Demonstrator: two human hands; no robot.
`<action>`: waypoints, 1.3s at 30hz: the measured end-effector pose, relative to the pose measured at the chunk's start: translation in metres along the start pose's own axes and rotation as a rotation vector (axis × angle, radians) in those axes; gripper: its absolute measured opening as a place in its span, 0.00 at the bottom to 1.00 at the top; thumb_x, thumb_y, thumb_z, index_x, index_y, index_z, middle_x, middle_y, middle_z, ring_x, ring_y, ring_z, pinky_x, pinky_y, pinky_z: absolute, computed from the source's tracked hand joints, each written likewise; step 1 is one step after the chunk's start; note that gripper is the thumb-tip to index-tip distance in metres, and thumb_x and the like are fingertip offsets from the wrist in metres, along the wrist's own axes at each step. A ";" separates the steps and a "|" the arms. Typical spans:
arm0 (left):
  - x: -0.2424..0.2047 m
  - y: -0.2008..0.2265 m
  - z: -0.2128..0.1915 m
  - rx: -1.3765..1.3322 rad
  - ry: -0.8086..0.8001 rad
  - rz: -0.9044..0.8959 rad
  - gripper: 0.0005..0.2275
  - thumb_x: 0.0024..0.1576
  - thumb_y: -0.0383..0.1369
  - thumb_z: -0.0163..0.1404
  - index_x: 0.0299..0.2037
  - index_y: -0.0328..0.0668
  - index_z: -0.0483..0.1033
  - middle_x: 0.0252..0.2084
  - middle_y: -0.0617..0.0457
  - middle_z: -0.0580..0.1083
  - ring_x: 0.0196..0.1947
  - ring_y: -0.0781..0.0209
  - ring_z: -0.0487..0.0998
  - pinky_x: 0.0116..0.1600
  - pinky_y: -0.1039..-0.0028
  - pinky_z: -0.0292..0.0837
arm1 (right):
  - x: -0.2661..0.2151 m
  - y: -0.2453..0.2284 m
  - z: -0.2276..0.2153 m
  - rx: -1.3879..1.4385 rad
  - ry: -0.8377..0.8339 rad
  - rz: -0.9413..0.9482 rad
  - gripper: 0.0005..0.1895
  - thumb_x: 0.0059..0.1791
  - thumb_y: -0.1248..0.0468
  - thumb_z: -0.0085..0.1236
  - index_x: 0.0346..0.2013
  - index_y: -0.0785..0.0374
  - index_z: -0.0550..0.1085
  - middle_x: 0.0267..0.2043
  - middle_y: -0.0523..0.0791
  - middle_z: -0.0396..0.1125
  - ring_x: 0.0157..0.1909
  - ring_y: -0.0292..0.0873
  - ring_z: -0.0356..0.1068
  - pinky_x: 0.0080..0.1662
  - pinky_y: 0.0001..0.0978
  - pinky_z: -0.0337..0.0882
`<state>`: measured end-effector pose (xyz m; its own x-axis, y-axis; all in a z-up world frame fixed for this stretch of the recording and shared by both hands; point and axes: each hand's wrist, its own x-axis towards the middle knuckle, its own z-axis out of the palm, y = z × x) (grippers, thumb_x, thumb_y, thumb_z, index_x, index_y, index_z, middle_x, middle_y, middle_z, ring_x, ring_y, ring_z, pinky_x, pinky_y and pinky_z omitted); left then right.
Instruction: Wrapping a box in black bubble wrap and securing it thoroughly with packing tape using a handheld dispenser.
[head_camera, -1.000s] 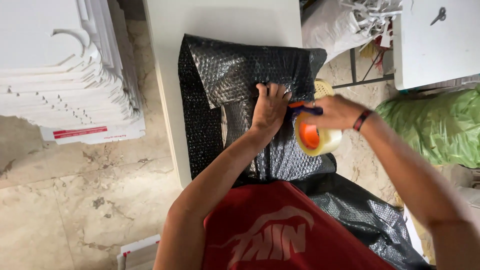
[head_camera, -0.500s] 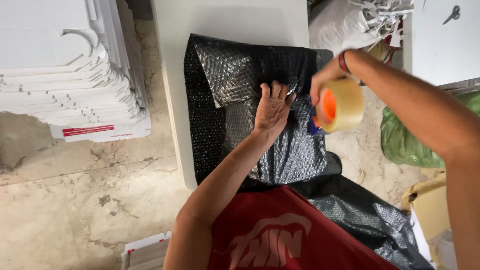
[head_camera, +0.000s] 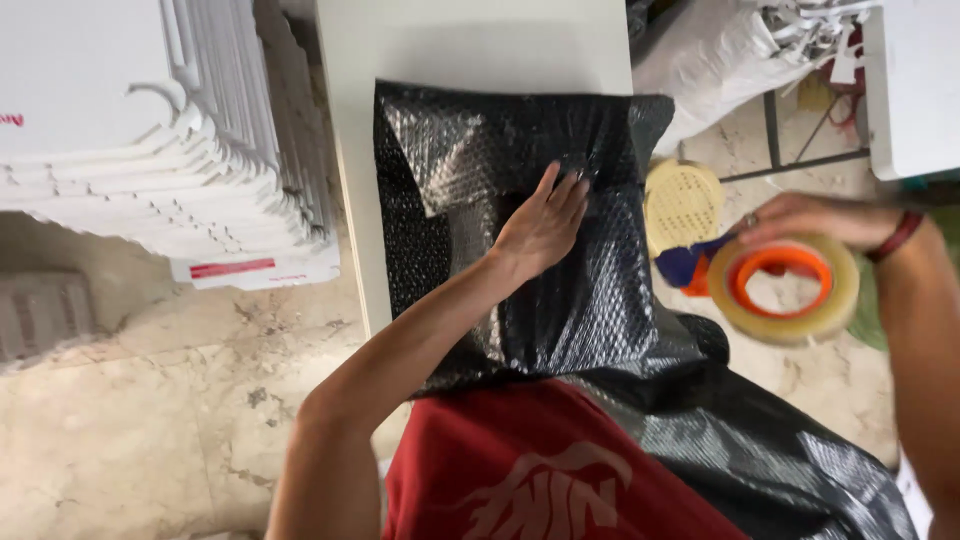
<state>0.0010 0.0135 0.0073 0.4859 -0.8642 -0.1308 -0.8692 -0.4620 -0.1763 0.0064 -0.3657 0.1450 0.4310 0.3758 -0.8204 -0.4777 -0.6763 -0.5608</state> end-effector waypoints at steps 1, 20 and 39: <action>0.004 -0.002 0.006 0.022 -0.007 -0.004 0.27 0.67 0.38 0.36 0.74 0.35 0.47 0.76 0.39 0.47 0.76 0.40 0.47 0.77 0.38 0.38 | -0.003 0.000 0.007 -0.001 0.002 -0.023 0.22 0.49 0.53 0.60 0.24 0.70 0.82 0.12 0.46 0.70 0.11 0.40 0.66 0.20 0.29 0.69; -0.090 0.045 -0.023 -0.520 0.388 -1.013 0.26 0.64 0.52 0.40 0.66 0.46 0.64 0.70 0.50 0.61 0.50 0.40 0.81 0.53 0.50 0.76 | -0.029 0.023 0.163 -0.468 0.968 -0.665 0.32 0.47 0.56 0.59 0.62 0.70 0.71 0.54 0.64 0.71 0.44 0.57 0.72 0.48 0.49 0.74; -0.088 -0.013 -0.022 -2.667 -0.021 -0.828 0.14 0.57 0.25 0.54 0.52 0.26 0.79 0.37 0.40 0.80 0.33 0.53 0.83 0.37 0.71 0.83 | 0.047 -0.054 0.293 -0.717 1.101 -0.441 0.38 0.48 0.49 0.66 0.71 0.43 0.63 0.49 0.52 0.64 0.35 0.52 0.74 0.28 0.49 0.78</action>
<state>-0.0323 0.0914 0.0423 0.5296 -0.5665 -0.6314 0.8432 0.2705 0.4646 -0.1721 -0.1262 0.1038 0.9780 0.1801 0.1054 0.2036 -0.9341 -0.2933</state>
